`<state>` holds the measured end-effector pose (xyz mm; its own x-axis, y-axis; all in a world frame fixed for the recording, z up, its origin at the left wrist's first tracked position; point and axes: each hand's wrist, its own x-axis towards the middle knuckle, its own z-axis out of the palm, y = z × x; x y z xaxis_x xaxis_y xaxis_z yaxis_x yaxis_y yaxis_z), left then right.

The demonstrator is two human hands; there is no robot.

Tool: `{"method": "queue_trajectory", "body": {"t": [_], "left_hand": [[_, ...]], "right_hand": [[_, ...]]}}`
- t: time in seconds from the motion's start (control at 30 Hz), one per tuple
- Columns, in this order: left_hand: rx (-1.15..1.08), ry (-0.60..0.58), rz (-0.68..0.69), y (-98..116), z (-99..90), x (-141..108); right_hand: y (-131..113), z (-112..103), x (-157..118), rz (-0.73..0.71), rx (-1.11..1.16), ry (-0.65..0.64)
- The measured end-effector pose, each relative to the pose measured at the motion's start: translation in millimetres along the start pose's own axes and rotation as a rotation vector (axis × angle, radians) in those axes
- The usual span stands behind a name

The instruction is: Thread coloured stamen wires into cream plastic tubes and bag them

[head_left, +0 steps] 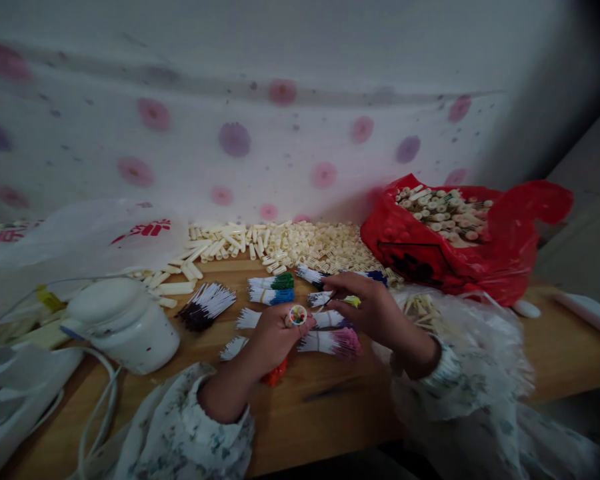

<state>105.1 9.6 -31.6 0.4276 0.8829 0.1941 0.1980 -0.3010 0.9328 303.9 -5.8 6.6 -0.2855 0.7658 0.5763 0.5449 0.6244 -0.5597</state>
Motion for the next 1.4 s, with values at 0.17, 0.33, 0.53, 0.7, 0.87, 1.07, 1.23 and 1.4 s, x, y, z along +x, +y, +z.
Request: {"method": "queue_trajectory", "body": {"t": [0.17,0.33,0.53,0.7,0.87,1.07,1.23,1.4], "left_hand": [[-0.028,-0.003,0.033,3.1,-0.5,1.8],[-0.030,-0.017,0.062,6.5,-0.9,1.4],[-0.055,-0.039,0.068,7.0,-2.4,-0.6],[-0.047,-0.042,0.092,7.2,-2.4,-0.6],[0.004,-0.003,0.149,7.3,-2.4,-0.8],[0.083,0.045,0.242,6.5,-2.0,-0.4],[0.129,0.166,0.277,2.2,-3.1,1.2],[0.131,0.223,0.300,-1.5,-5.2,-0.3]], "right_hand": [[-2.0,14.9,-15.3,0.175,0.127,0.137],[-7.7,32.5,-22.4,0.199,0.356,0.148],[-8.6,33.7,-24.6,0.293,0.593,0.187],[-14.0,31.9,-24.9,0.376,0.700,0.193],[-19.3,34.4,-24.3,0.469,0.722,0.250],[-22.4,35.3,-23.8,0.382,0.394,0.277],[-52.0,4.2,-32.0,0.164,-0.064,0.502],[-101.3,-25.2,-40.1,-0.107,-0.211,0.507]]}}
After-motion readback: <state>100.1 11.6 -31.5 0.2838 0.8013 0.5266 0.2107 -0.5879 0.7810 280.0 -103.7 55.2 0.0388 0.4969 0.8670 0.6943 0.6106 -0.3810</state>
